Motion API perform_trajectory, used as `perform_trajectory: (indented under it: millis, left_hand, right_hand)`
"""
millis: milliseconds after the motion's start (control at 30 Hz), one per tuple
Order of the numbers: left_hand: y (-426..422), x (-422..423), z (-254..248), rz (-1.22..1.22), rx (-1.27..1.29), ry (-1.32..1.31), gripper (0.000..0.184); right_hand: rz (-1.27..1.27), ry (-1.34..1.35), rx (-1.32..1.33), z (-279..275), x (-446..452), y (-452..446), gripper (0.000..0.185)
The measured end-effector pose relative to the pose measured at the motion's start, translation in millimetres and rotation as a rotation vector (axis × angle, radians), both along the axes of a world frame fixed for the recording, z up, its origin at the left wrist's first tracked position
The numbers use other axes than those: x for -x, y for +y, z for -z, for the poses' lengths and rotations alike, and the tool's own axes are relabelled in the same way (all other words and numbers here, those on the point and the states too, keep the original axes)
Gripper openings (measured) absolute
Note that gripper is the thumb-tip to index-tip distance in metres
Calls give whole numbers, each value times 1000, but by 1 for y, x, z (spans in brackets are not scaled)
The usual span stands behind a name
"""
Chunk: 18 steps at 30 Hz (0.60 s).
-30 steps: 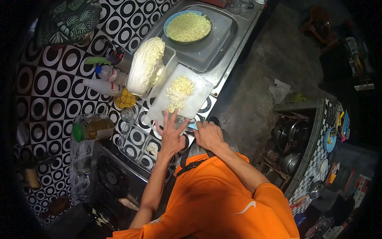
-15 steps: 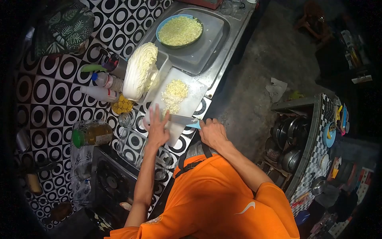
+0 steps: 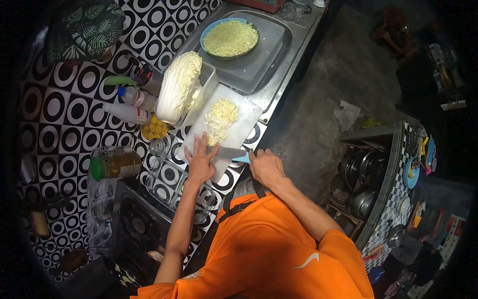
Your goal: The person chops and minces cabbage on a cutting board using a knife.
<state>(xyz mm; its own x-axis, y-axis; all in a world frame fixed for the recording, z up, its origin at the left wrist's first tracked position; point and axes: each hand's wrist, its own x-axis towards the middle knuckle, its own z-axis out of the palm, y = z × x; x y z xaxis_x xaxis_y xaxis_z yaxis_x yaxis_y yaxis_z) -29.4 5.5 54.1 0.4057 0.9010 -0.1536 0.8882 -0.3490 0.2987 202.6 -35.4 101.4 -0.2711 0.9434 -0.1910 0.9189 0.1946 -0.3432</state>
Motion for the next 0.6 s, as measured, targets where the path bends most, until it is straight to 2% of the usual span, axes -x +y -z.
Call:
perform_trajectory:
  millis: [267, 333, 367, 433, 467, 500, 567, 600]
  left_hand:
    - [0, 10, 4, -179, 0, -35, 71]
    - [-3, 6, 8, -444, 166, -719, 73]
    - [-4, 2, 13, -447, 168, -719, 73]
    - [-3, -8, 16, -791, 616, -1779, 77]
    - [-6, -9, 15, -892, 705, -1917, 75]
    - [-7, -8, 11, -893, 703, -1917, 75]
    - [-9, -6, 6, -1014, 995, -2201, 70]
    - [-11, -5, 2, -1016, 994, -2198, 70]
  right_hand:
    - [132, 102, -29, 9, -20, -6, 28]
    - [245, 266, 178, -4, -16, -6, 28]
    - [244, 265, 181, 0, -13, -9, 28]
    - [198, 506, 159, 13, -4, -16, 28]
    - [163, 517, 190, 17, -1, -18, 27]
    - [161, 518, 191, 23, 2, -17, 27]
    - [174, 456, 268, 39, 6, -16, 26]
    - [223, 435, 251, 42, 9, -12, 26]
